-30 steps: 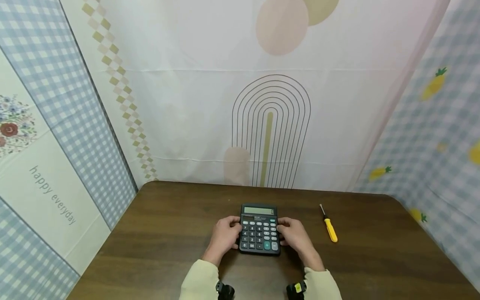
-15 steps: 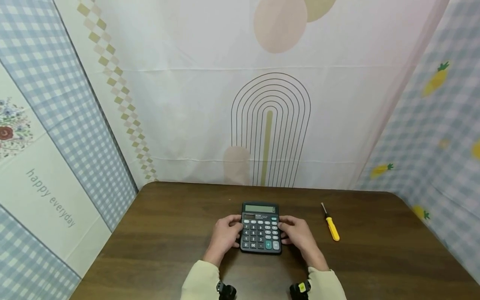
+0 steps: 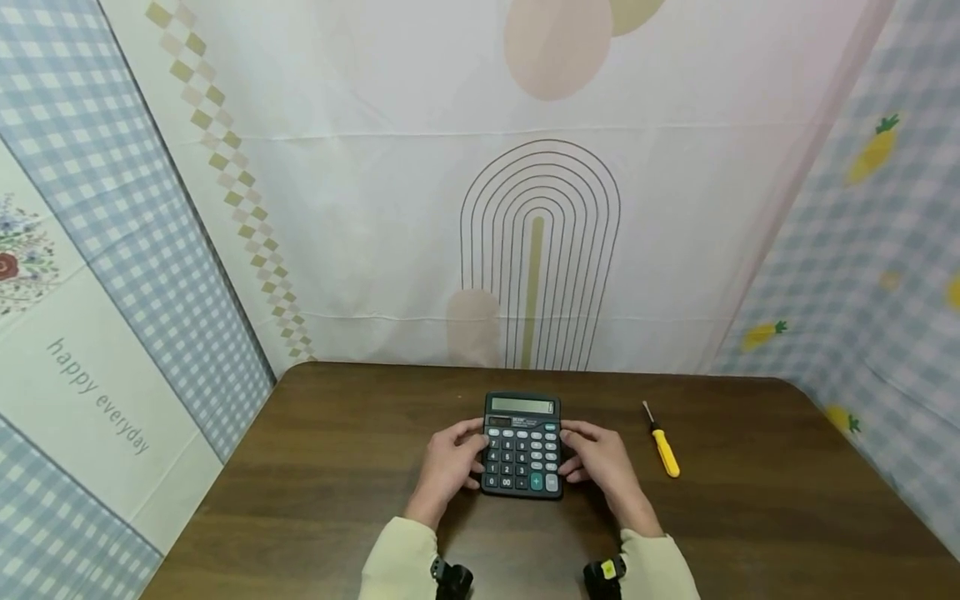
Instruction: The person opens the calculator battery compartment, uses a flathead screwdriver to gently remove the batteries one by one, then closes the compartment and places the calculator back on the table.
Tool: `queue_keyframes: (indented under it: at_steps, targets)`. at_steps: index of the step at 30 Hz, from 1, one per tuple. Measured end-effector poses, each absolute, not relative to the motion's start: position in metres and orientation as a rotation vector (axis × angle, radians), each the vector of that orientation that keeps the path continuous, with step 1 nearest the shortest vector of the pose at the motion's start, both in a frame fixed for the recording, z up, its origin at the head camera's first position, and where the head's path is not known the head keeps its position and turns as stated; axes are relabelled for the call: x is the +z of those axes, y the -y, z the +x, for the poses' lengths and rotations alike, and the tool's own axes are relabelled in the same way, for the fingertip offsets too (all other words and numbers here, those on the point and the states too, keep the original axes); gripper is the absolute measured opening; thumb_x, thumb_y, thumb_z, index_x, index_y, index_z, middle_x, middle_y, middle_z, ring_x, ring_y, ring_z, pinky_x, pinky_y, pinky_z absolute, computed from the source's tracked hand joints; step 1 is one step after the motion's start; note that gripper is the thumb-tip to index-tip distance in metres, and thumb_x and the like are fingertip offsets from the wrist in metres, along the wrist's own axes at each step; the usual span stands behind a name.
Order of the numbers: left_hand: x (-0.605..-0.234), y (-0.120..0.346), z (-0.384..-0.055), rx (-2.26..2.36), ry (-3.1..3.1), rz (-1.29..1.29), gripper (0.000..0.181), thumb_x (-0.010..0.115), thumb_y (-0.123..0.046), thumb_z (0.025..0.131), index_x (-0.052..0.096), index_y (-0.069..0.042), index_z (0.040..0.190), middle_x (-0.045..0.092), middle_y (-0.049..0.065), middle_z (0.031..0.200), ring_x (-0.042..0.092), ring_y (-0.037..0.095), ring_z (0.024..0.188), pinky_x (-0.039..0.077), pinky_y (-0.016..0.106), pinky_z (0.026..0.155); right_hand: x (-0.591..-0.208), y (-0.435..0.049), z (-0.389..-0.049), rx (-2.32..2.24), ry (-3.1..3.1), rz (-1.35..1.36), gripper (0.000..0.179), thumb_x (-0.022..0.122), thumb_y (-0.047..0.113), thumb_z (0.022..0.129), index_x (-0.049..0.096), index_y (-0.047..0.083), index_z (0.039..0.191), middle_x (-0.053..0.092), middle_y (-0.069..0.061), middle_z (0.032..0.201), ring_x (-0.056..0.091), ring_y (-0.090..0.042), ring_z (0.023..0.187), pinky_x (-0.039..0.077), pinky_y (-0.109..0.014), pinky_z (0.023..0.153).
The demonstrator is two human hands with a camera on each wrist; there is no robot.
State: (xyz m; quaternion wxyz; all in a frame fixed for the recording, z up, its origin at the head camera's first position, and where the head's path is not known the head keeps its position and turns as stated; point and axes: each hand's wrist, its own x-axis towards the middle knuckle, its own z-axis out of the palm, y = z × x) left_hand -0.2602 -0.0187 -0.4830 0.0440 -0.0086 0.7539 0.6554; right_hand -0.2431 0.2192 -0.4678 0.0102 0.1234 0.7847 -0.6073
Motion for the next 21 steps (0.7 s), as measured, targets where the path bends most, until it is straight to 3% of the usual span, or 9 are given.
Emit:
queue_keyframes:
  at_steps: [6,21]
  targets:
    - [-0.4804,0.0180,-0.2596,2.126,-2.139,-0.011,0.044,0.064,-0.017,0.103,0.064,-0.005,0.146,0.076,0.015,0.115,0.073,0.020,0.057,0.058,0.029,0.049,-0.4651,-0.2199,-0.2427,-1.991,-2.359,0.368,0.040,0.060,0.016,0.109,0.063,-0.002,0.144,0.068,-0.026,0.122,0.076,-0.027,0.072,0.064,-0.038,0.068]
    - [-0.4740,0.0238,-0.2590,2.293,-1.992,-0.035,0.042,0.057,-0.020,0.108,0.063,0.002,0.143,0.072,0.024,0.124,0.080,0.031,0.086,0.064,0.036,0.065,-0.4587,-0.2192,-0.2439,-2.141,-2.252,0.304,0.043,0.060,0.022,0.110,0.059,-0.003,0.145,0.065,-0.026,0.133,0.079,-0.027,0.087,0.064,-0.037,0.076]
